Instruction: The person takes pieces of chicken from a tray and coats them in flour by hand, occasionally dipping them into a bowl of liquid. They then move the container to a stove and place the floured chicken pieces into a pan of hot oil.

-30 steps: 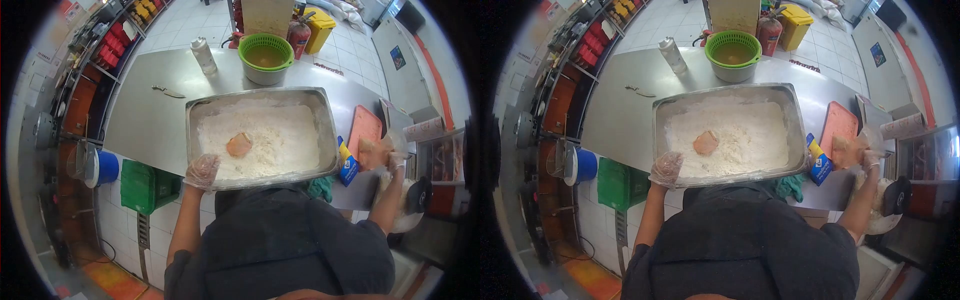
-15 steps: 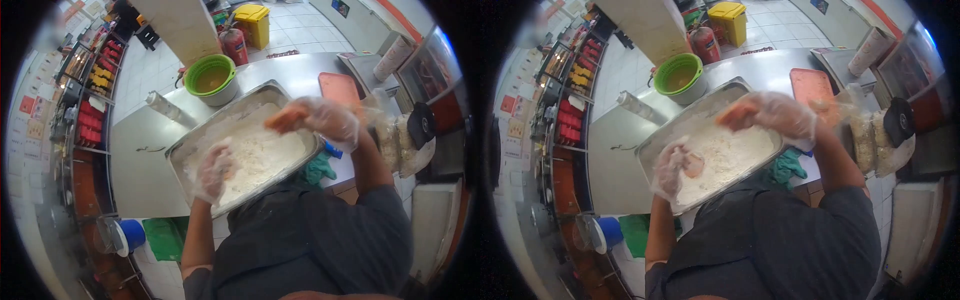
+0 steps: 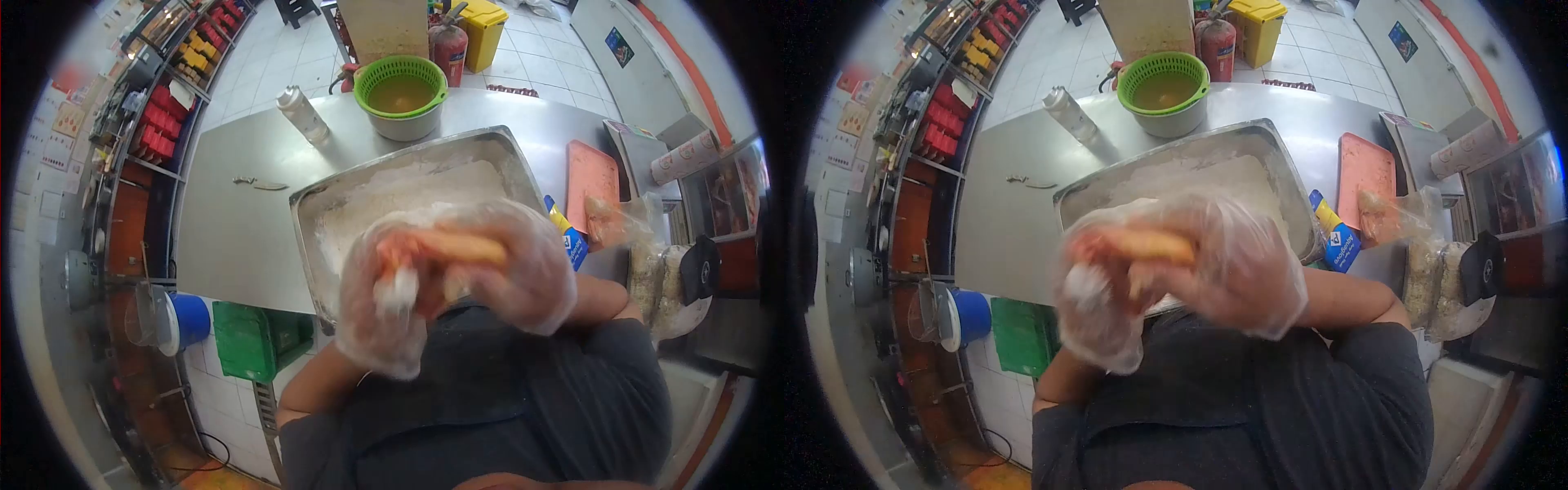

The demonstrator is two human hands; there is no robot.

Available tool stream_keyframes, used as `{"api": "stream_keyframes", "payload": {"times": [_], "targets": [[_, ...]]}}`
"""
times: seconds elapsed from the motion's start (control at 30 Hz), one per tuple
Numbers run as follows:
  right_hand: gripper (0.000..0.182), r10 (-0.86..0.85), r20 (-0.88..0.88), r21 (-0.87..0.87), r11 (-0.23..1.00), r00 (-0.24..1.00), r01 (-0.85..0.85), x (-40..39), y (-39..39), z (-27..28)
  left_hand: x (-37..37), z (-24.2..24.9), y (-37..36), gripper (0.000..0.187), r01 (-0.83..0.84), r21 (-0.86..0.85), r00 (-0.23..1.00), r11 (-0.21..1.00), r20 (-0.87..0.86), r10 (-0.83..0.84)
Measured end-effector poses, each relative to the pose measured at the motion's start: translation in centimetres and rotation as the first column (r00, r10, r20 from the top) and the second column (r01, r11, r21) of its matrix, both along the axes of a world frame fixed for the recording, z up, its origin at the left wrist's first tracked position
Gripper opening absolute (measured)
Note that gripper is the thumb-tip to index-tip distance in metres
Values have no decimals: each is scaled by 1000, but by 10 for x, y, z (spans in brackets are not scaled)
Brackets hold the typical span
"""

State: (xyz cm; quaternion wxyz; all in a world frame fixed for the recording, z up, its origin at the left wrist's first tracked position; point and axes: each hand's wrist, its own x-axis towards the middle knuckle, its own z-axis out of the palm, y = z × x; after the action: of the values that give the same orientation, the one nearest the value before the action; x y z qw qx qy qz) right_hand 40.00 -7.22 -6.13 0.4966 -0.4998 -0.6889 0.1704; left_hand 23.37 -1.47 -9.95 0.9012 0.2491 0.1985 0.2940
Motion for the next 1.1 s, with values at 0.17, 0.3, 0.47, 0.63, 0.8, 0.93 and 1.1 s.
{"api": "stream_keyframes", "payload": {"times": [0.17, 0.3, 0.47, 0.63, 0.8, 0.93, 1.1], "targets": [[33, 506, 13, -44, 862, 862, -505, -6, 1, 30, -15, 36, -13, 33, 244, 353, 951, 903, 95, -294], [34, 377, 119, 171, 903, 918, -394, -3, -8, 44, -13, 51, -19, 34, 302, 464, 919, 833, 92, -384], [37, 134, 208, 383, 900, 969, -207, 8, -18, 47, -13, 56, -28, 35, 330, 492, 915, 806, 42, -401], [37, 94, 245, 356, 917, 965, -179, 15, -4, 25, 1, 55, -17, 36, 185, 445, 983, 876, -92, -161], [33, 49, 226, 228, 968, 973, -102, 11, 14, -30, -2, 6, 6, 37, -139, 474, 934, 869, -228, 274], [12, -7, 186, 295, 954, 983, -49, 6, 22, -72, 4, -27, 15, 44, -55, 235, 997, 971, -42, 66], [8, -71, 164, 256, 966, 984, 27, 9, 26, -106, -2, -87, 15, 50, 80, 139, 995, 987, 55, -88]]}}
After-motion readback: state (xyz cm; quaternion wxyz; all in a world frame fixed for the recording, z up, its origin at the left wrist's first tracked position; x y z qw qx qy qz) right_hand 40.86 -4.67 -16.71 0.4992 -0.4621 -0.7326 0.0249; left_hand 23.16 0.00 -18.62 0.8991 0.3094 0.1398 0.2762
